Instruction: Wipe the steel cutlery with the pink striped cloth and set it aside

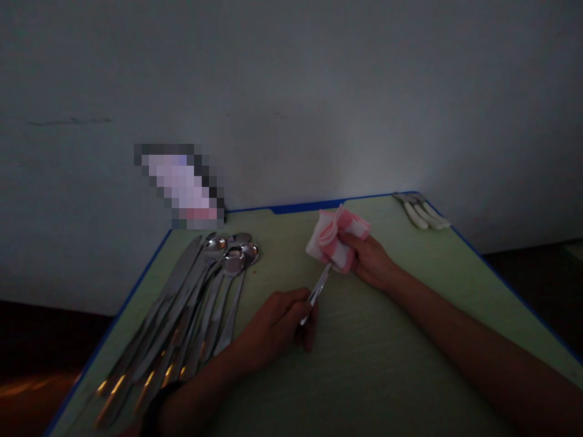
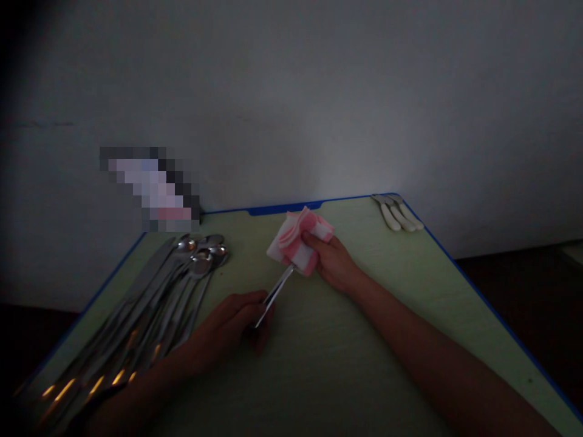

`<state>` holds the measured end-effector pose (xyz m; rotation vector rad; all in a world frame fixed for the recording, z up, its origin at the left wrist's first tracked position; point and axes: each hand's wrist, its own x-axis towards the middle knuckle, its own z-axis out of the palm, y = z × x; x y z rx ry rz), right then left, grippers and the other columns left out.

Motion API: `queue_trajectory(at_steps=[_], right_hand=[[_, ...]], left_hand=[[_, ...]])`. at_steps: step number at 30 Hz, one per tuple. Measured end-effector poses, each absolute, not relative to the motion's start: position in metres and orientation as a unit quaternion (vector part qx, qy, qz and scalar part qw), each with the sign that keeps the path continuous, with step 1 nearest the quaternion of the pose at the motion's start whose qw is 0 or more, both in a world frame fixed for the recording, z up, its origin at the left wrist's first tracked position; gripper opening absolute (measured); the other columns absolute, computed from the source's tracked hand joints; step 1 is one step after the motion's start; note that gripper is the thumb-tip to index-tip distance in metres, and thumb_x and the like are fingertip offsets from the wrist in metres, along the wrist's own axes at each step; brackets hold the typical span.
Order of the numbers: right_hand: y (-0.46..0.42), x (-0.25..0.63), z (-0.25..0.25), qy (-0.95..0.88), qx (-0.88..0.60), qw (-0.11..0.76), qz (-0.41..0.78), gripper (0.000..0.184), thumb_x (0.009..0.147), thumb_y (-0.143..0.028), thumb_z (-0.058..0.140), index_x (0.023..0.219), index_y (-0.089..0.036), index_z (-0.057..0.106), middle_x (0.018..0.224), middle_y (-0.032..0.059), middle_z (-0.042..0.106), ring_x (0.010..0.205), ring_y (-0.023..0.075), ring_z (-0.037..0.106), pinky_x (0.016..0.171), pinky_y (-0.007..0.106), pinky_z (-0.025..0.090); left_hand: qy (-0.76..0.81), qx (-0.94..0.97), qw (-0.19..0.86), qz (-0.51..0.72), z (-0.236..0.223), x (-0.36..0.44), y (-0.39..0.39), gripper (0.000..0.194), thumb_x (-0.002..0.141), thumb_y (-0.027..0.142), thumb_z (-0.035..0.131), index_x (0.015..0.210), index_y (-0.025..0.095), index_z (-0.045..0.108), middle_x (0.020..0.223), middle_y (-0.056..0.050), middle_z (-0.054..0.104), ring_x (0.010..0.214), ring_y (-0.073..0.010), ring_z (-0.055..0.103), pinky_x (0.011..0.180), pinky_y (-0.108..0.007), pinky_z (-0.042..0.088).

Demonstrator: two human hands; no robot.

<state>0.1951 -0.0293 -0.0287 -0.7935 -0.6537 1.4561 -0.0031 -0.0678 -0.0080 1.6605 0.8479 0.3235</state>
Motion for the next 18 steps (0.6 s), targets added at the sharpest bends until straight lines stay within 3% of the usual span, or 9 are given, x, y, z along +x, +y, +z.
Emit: queue_trajectory(at_steps=[18], right_hand=[[-0.0299, 0.1930, -0.0265, -0.292, -0.349, 0.651, 0.608, 0.029, 0.068, -0.035, 0.067, 0.093, -0.021, 0.061, 0.096, 0.0029, 0.067, 0.092, 0.0175, 0.060, 0.084, 0.031, 0.048]], left_hand=[[0.331, 0.782, 0.518, 0.103, -0.0042, -0.0063, -0.0666, 0.023, 0.085, 0.017, 0.034, 0.070, 0.017, 0.051, 0.060, 0.003, 0.056, 0.058, -0.0109, 0.052, 0.059, -0.021, 0.038]])
